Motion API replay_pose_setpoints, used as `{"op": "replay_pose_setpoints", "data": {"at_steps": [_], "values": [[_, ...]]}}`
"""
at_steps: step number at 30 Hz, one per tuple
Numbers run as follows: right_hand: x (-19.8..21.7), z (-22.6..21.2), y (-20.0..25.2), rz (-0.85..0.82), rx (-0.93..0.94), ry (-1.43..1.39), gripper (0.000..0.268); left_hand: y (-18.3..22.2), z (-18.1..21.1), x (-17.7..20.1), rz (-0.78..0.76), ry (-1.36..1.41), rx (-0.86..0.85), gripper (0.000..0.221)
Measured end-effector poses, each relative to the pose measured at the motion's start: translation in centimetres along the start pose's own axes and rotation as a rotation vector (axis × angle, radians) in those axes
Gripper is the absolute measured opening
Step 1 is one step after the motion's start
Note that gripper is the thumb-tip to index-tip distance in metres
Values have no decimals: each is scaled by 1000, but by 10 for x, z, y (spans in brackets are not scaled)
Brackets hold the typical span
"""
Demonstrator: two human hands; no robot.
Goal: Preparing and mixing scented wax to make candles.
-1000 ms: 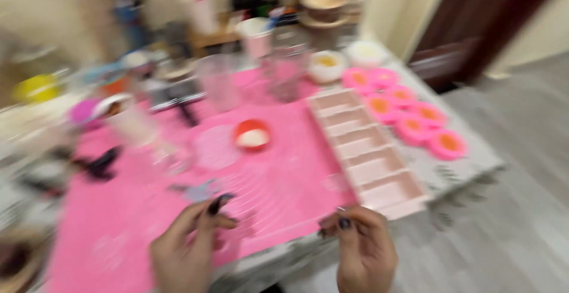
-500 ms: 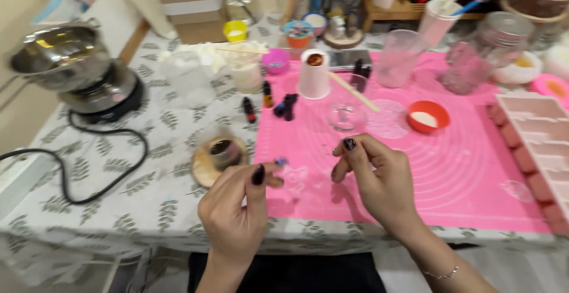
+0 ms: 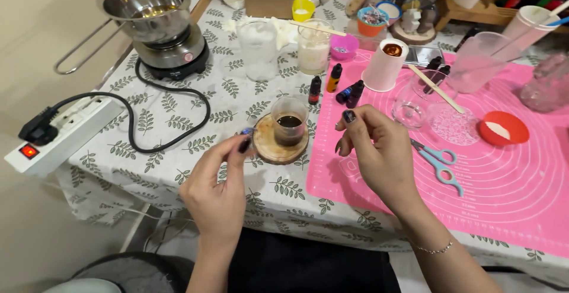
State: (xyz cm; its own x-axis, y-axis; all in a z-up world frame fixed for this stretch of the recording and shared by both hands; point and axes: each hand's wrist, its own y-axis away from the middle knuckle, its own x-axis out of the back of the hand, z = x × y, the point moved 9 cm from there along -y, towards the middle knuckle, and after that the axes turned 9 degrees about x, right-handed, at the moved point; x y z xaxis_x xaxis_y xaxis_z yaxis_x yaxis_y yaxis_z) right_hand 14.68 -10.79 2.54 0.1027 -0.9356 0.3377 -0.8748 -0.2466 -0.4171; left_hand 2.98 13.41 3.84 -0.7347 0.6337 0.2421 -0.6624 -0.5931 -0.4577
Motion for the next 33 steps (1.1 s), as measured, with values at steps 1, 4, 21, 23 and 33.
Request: {"op": "replay_pose_setpoints", "data": {"at_steps": [1, 4, 21, 23, 33], "values": [[-1, 1, 0, -9, 3, 0, 27, 1, -5, 2, 8, -1, 5, 15], [1, -6, -4, 35, 107, -46, 17, -4, -30, -4, -101, -22, 197, 24], [-55, -28, -53, -303, 326, 643, 70, -53, 0, 54, 122, -189, -224, 62], [-64, -33, -57, -307, 309, 708, 72, -74, 24, 81, 212, -314, -281, 60], [-76, -26, -63, -395, 133, 786, 77, -234, -48, 70, 30, -1093, -58, 60]]}}
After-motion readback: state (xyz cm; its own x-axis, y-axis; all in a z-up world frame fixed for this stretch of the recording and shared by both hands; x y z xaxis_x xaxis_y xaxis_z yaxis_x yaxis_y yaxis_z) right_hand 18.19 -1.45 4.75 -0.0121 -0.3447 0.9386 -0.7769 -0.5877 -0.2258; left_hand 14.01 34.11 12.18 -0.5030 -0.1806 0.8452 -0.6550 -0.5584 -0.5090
